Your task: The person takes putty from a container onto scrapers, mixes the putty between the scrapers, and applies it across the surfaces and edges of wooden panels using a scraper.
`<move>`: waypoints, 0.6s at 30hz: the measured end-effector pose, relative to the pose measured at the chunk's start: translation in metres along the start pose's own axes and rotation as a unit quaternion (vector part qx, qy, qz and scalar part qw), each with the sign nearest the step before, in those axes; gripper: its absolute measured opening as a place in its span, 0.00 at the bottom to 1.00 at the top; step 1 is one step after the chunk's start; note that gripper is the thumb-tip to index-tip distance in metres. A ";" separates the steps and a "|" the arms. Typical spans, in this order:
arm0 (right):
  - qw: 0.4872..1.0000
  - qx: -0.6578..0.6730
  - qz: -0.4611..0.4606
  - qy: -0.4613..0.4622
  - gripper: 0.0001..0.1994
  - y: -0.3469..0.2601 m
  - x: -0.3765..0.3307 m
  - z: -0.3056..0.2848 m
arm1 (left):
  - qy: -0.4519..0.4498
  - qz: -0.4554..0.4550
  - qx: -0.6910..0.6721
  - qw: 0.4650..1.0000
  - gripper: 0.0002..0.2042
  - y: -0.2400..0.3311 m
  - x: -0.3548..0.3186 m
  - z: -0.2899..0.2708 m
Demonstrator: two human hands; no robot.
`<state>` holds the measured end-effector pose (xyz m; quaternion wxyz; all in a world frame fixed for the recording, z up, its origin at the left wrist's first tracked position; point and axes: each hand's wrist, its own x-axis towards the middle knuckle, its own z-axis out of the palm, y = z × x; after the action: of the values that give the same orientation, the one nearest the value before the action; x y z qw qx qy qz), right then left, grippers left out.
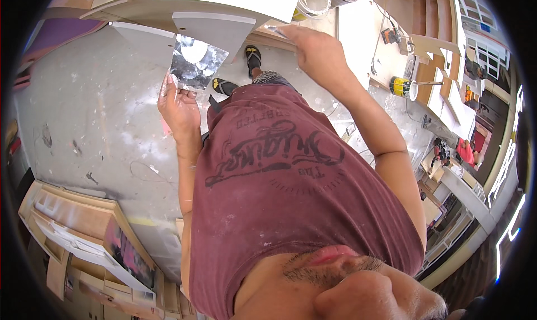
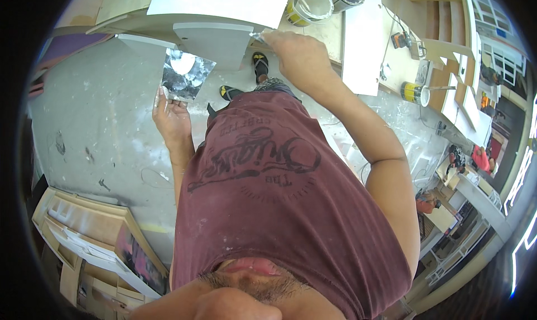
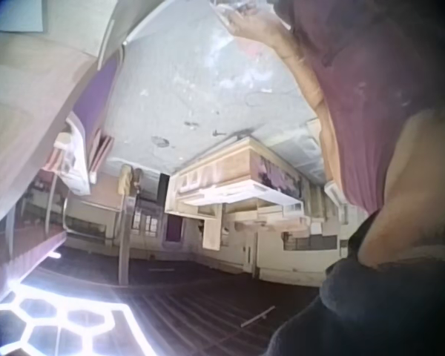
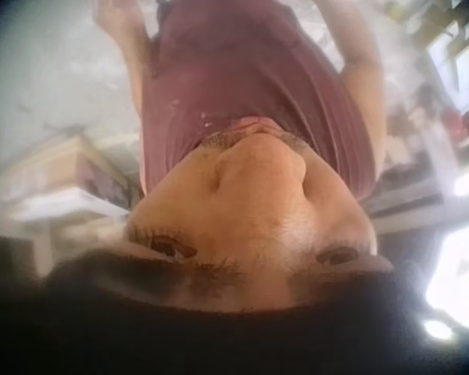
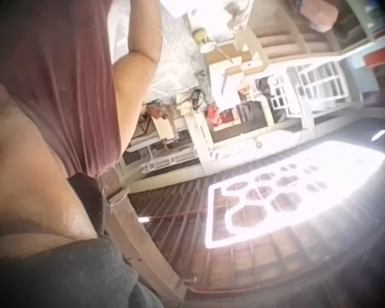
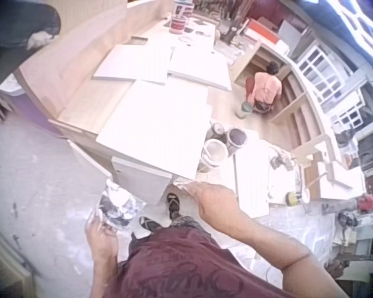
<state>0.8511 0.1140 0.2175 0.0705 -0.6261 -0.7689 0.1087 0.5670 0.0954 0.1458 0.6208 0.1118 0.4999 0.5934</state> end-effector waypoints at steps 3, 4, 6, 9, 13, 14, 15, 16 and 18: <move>0.996 -0.051 0.065 0.031 0.22 0.017 0.029 -0.027 | -0.009 0.002 -0.009 1.000 0.13 -0.002 0.002 -0.007; 0.993 -0.093 0.051 0.057 0.18 0.034 0.047 -0.029 | -0.028 0.004 -0.012 1.000 0.13 -0.002 0.004 -0.009; 0.991 -0.103 0.068 0.060 0.14 0.048 0.086 -0.044 | -0.036 0.000 -0.009 0.999 0.13 0.000 0.006 -0.009; 0.992 -0.086 0.083 0.027 0.15 0.075 0.120 -0.033 | -0.043 0.006 -0.008 0.999 0.14 0.002 0.009 -0.008; 0.992 -0.108 0.068 -0.005 0.15 0.051 0.107 -0.028 | 0.014 0.023 -0.018 0.999 0.15 0.003 0.006 -0.006; 0.989 -0.078 0.111 -0.062 0.16 0.036 0.100 -0.026 | 0.026 0.029 -0.018 0.999 0.15 -0.002 0.004 -0.008; 0.989 -0.143 0.027 -0.015 0.13 0.050 0.086 -0.010 | 0.024 0.028 -0.028 0.999 0.16 -0.003 0.004 -0.007; 0.990 -0.138 0.019 -0.003 0.13 0.028 0.071 -0.013 | 0.026 0.029 -0.042 0.998 0.17 -0.006 0.006 -0.010; 0.993 -0.116 0.013 -0.014 0.21 0.009 0.044 0.002 | 0.039 0.022 -0.049 0.998 0.17 -0.004 0.006 -0.005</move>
<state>0.8502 0.1587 0.2116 -0.0147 -0.6382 -0.7692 0.0288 0.5642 0.0967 0.1377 0.5920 0.0689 0.4917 0.6348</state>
